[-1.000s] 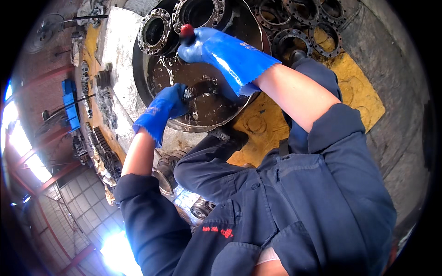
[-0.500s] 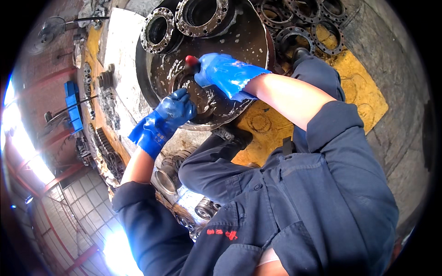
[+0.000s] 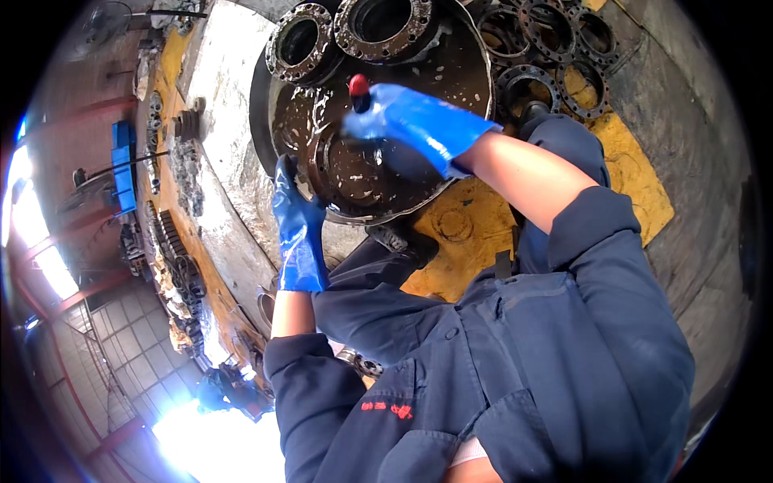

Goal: The person sits on the floor and scrubs greasy mechanical parts with a red-handled brush, dipping them into a dark liquid in a metal tray. They handle several ring-shaped components one by one, scrubbing surfaces and edges, then place cleaned parts aside.

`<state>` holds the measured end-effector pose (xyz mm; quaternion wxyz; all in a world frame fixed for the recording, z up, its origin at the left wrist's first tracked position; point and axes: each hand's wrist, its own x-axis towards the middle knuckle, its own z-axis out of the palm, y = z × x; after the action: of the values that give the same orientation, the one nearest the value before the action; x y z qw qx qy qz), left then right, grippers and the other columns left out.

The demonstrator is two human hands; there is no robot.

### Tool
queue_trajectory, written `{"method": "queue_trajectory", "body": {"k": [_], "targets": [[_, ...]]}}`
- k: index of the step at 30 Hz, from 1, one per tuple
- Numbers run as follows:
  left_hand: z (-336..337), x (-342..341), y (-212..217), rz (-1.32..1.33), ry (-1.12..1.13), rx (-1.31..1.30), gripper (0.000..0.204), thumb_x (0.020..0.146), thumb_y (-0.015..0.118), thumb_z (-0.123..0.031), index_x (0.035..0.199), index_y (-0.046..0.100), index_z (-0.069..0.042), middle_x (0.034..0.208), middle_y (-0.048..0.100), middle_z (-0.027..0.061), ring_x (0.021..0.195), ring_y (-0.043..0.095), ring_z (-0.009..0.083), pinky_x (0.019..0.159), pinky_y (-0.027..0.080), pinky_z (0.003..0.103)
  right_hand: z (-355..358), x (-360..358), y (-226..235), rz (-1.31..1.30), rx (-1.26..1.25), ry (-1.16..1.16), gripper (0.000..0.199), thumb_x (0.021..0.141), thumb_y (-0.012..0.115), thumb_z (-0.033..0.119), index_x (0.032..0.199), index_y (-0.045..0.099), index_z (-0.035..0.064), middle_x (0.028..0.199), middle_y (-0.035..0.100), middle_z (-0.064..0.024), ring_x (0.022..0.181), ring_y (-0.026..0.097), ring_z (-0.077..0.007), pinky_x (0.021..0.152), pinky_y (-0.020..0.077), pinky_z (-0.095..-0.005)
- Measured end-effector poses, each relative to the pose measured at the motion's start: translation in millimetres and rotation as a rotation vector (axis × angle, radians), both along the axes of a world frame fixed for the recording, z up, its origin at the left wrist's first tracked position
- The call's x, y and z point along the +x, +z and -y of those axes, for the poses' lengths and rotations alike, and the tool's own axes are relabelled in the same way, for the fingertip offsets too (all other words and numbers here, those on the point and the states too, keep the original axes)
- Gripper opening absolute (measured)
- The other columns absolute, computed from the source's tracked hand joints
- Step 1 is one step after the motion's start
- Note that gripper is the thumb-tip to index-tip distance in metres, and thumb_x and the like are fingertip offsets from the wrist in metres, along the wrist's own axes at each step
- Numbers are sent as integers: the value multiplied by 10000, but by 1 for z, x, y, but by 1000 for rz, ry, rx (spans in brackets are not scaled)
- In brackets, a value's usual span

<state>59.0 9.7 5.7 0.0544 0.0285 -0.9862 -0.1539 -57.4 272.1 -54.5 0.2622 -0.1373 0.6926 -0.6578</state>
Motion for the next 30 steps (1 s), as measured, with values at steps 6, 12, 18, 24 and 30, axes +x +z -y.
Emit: {"method": "queue_trajectory", "body": {"k": [6, 12, 18, 24, 30], "targets": [[46, 12, -44, 325, 651, 1898, 487, 1073, 589, -326, 1400, 606, 36, 1272, 722, 193, 1182, 698, 340, 1064, 575, 477, 11, -9, 14, 116, -295, 56, 363, 933, 681, 284, 1141, 731, -9, 991, 742, -154, 904, 691, -258, 884, 556, -385], [61, 16, -61, 244, 761, 1750, 724, 981, 631, -660, 1244, 658, 14, 1135, 714, 161, 1085, 716, 351, 957, 624, 499, 50, 61, 25, -13, -286, 211, 249, 1011, 631, 177, 1173, 717, 9, 1060, 734, -114, 961, 698, -221, 924, 570, -346], [15, 1, -37, 104, 512, 1646, 667, 1037, 567, -603, 1402, 635, -50, 1304, 693, 176, 1142, 700, 367, 997, 593, 536, 62, 79, 53, -370, -139, 214, 196, 1027, 652, 193, 1127, 730, 43, 1013, 723, -107, 915, 665, -187, 882, 555, -347], [58, -12, -100, 107, 390, 1768, 606, 1100, 494, -510, 1468, 606, -42, 1410, 679, 173, 1260, 673, 336, 1108, 556, 489, 103, -2, 12, -97, 51, -71, 205, 944, 660, 285, 946, 733, 94, 773, 700, -40, 717, 634, -144, 703, 513, -324], [38, -13, -77, 151, 756, 1757, 540, 1093, 547, -494, 1488, 579, -129, 1304, 722, 169, 1035, 739, 385, 948, 624, 558, 63, 0, -12, -71, 384, -207, 419, 921, 652, 371, 1054, 735, -17, 983, 776, -182, 840, 729, -211, 796, 537, -363]]}}
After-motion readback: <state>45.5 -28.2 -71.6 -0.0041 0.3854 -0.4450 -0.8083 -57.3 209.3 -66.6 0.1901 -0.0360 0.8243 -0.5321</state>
